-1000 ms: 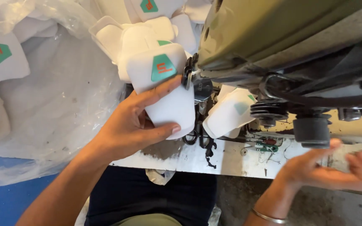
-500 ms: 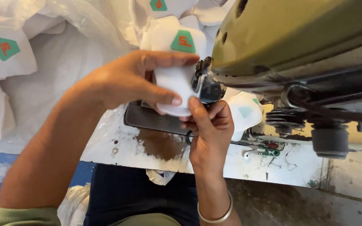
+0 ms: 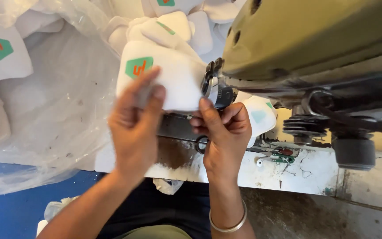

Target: Processing or stitching white shoe tongue components using an industrial sewing machine.

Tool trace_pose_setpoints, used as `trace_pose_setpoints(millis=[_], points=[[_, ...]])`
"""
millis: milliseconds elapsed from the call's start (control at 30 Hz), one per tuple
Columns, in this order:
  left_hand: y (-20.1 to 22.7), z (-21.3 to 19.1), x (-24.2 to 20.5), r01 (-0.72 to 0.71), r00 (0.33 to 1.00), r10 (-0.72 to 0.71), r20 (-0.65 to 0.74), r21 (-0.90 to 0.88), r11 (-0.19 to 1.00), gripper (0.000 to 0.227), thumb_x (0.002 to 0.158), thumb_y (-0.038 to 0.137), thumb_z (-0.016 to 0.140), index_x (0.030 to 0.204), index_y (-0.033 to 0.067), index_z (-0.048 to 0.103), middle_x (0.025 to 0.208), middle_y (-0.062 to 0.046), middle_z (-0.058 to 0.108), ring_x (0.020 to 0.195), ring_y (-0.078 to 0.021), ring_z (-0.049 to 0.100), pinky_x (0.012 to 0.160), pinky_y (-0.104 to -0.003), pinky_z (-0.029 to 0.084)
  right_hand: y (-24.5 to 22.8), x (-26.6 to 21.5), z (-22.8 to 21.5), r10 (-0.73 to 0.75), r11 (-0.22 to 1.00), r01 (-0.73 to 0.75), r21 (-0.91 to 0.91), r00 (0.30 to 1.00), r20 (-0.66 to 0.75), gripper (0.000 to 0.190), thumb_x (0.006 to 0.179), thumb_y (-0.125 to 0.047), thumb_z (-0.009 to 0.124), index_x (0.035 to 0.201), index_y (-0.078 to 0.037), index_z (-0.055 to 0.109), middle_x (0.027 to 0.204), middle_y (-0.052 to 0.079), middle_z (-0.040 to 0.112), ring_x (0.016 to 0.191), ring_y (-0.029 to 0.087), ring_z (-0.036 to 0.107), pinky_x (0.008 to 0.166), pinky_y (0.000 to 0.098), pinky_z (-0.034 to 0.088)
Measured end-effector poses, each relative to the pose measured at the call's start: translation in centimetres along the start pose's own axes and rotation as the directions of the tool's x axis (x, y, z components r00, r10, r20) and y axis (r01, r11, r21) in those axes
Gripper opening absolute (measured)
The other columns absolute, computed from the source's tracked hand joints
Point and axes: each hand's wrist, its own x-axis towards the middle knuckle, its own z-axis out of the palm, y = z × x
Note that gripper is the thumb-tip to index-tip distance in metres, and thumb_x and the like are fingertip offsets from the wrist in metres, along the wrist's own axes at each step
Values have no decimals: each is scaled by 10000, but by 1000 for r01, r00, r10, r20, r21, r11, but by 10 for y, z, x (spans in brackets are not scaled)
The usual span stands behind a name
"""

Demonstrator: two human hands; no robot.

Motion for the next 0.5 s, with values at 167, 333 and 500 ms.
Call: trace_pose_setpoints(millis=[167,333,500], points=[[1,-5,-24,-88,986,102,-129,105,991,394,1011,-17,701,1391,46,616,1095,78,614,853,-4,547,681,-154,436,-1,0,-8,24,999,-24,-20,1000,-15,343,908,-128,764,805,-134,437,730,94,715,628,171,723,517,259,551],[-22,0,-47,-45,998,34,48,250,967,384,975,-5,717,1347,83,677,732,143,451,574,59,295,497,-145,216,11,-4,-25,-71,997,67,35,989,128,335,957,-22,825,936,-93,499,859,22,641,748,78,604,678,226,520],[-14,8,-26,-70,997,54,62,297,952,442,968,-13,726,1392,81,645,846,110,492,618,31,303,509,-156,242,-22,-7,-26,-165,972,181,-148,980,111,273,875,-23,789,944,-114,541,868,33,720,792,87,683,722,222,575]])
